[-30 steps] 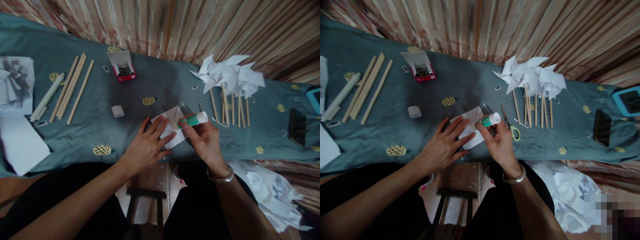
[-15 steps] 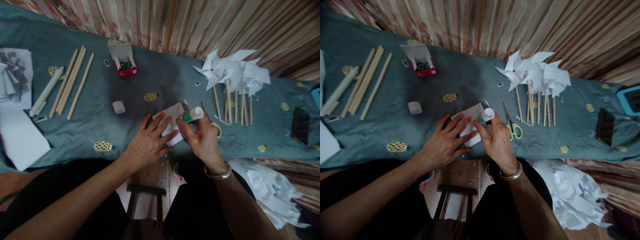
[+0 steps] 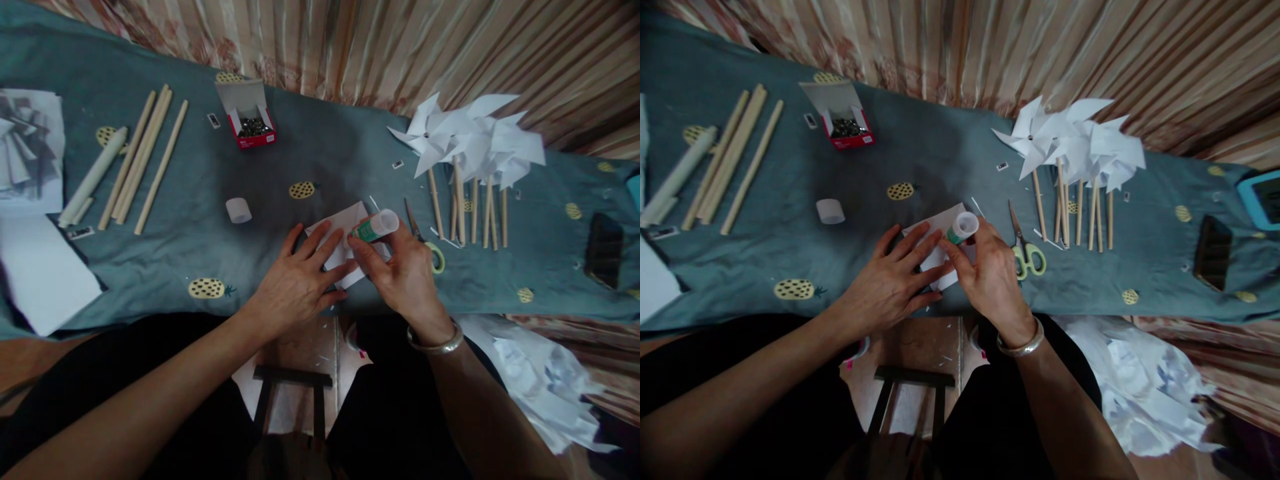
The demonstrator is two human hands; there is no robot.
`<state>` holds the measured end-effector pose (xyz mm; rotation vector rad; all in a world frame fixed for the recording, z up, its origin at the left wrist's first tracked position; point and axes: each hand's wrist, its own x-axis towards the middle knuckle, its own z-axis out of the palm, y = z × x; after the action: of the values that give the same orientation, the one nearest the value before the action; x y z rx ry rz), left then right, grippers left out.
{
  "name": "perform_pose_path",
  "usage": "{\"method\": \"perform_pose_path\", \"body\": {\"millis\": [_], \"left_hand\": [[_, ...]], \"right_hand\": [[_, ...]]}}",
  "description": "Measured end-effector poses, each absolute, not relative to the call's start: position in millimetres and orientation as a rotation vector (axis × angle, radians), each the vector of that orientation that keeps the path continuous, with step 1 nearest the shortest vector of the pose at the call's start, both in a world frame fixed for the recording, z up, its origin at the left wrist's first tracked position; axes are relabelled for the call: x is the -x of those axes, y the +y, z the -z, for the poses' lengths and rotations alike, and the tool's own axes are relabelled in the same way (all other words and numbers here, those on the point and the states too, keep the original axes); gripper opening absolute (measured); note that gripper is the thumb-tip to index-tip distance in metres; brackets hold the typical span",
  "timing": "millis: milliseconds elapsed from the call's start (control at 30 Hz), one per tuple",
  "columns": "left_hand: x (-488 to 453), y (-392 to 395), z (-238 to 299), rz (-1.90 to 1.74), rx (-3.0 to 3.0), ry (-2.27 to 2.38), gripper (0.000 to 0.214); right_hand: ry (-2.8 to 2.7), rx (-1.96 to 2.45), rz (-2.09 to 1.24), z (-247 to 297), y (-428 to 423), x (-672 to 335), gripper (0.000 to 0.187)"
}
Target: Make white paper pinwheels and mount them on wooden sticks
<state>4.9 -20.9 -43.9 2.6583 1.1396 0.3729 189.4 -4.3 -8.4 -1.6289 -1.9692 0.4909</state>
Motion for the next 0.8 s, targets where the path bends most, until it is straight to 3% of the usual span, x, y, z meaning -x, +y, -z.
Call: {"method": "perform_pose_path", "body": {"millis": [800], "left_hand": [[-4.5,-20.5,44.0,-0.395,-2.659,1.13,0.047]], "right_hand": [[-2.229,1.471,-0.488,0.4,-3.0,-198.0,0.022]]}}
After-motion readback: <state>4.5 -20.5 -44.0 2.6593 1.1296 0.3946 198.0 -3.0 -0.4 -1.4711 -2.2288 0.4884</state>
